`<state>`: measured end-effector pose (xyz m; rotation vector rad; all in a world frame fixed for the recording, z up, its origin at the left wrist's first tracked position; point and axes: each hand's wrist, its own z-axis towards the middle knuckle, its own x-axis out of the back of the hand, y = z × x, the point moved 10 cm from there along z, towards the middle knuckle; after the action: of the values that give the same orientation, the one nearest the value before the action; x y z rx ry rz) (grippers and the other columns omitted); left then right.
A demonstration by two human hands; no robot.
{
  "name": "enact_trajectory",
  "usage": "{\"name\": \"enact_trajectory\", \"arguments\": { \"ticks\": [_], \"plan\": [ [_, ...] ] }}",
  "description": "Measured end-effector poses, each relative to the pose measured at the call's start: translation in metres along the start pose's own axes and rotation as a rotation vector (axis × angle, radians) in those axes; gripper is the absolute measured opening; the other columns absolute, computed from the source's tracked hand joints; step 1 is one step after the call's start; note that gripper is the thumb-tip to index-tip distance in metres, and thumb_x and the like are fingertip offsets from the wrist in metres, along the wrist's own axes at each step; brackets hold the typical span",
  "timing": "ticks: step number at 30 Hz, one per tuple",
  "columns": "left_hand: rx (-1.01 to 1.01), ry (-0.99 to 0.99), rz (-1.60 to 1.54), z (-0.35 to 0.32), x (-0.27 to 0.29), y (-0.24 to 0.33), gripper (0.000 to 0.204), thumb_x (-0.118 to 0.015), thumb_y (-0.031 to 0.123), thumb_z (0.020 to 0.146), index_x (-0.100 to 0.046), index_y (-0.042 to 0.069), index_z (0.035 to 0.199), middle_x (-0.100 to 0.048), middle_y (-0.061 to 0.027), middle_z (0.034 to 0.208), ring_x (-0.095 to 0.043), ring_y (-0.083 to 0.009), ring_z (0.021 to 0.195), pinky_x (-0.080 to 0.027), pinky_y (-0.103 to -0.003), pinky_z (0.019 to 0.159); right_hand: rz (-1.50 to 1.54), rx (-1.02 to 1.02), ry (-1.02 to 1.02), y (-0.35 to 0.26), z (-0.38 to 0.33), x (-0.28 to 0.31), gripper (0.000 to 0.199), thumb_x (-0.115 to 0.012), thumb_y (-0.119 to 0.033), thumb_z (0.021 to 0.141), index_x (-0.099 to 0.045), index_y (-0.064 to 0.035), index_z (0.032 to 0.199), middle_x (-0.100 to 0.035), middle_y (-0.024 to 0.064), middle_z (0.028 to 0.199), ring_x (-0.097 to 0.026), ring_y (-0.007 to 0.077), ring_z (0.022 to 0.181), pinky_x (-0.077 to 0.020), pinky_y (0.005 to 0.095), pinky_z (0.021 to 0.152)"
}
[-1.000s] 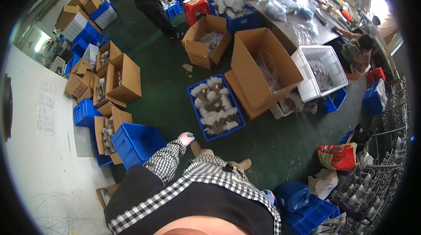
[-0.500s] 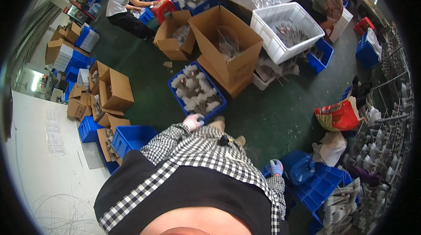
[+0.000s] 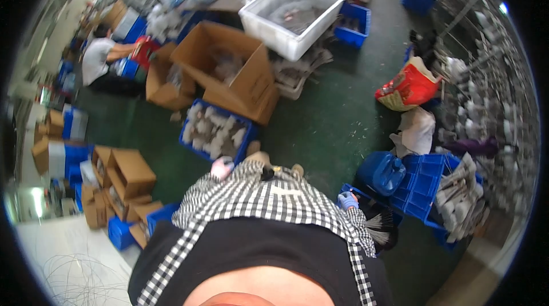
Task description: Applying a white coating substance to industrial brush components and organizing them into storage bins.
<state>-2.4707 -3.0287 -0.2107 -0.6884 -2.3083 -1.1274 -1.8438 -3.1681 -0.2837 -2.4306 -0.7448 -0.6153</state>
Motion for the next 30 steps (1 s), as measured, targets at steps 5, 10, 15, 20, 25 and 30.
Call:
{"name": "enact_trajectory", "arguments": {
  "ticks": [5,10,15,20,25,30],
  "plan": [
    [-0.033,-0.186,0.126,0.025,-0.055,0.047,0.049,-0.067,0.034,0.076,-0.065,0.004,0.115,-0.066,-0.0191,0.114,-0.062,-0.0301,0.11,-0.047,-0.037,0.097,-0.14,0.117,0.106,-0.003,-0.003,0.029,0.031,-0.064,-0.038,0.082,-0.072,-0.011,0.094,-0.07,0.0124,0.096,-0.066,0.0267,0.093,-0.0502,0.0379,0.085],
    [-0.079,-0.256,0.037,0.065,-0.071,0.108,0.046,-0.065,0.028,0.081,-0.062,0.0,0.118,-0.067,-0.0174,0.113,-0.065,-0.0258,0.105,-0.049,-0.034,0.094,-0.058,-0.036,0.076,-0.001,0.018,0.038,0.037,-0.063,-0.042,0.082,-0.072,-0.0119,0.101,-0.07,0.012,0.102,-0.065,0.0281,0.1,-0.0498,0.0384,0.089],
    [-0.105,-0.326,-0.037,0.115,-0.068,0.176,0.043,-0.067,0.025,0.083,-0.063,0.001,0.118,-0.067,-0.016,0.115,-0.062,-0.0257,0.109,-0.047,-0.032,0.095,-0.115,-0.063,0.069,-0.06,0.054,0.058,0.034,-0.064,-0.039,0.082,-0.071,-0.0131,0.103,-0.071,0.0107,0.101,-0.066,0.0285,0.097,-0.0509,0.0383,0.087],
    [-0.133,-0.486,-0.132,0.178,-0.085,0.25,0.046,-0.066,0.027,0.084,-0.062,-0.002,0.12,-0.065,-0.0157,0.118,-0.061,-0.0219,0.11,-0.046,-0.032,0.096,-0.081,0.064,0.193,-0.138,0.091,0.115,0.03,-0.063,-0.034,0.084,-0.07,-0.0082,0.099,-0.069,0.0121,0.092,-0.068,0.0236,0.074,-0.0531,0.0361,0.072],
    [-0.347,-0.55,-0.061,0.25,-0.099,0.367,0.045,-0.063,0.026,0.086,-0.059,0.001,0.124,-0.064,-0.0155,0.12,-0.061,-0.0245,0.112,-0.046,-0.033,0.098,0.04,-0.035,0.275,-0.18,0.096,0.17,0.027,-0.066,-0.028,0.082,-0.069,-0.007,0.099,-0.067,0.0109,0.082,-0.064,0.0193,0.058,-0.0535,0.0344,0.061],
    [-0.358,-0.588,-0.263,0.296,-0.094,0.456,0.042,-0.064,0.021,0.088,-0.058,0.001,0.124,-0.064,-0.0141,0.12,-0.06,-0.0216,0.112,-0.047,-0.033,0.097,0.05,-0.028,0.394,-0.203,0.12,0.21,0.022,-0.067,-0.027,0.083,-0.07,-0.0079,0.095,-0.068,0.0094,0.081,-0.065,0.0185,0.058,-0.0538,0.0332,0.057]
  ]
}}
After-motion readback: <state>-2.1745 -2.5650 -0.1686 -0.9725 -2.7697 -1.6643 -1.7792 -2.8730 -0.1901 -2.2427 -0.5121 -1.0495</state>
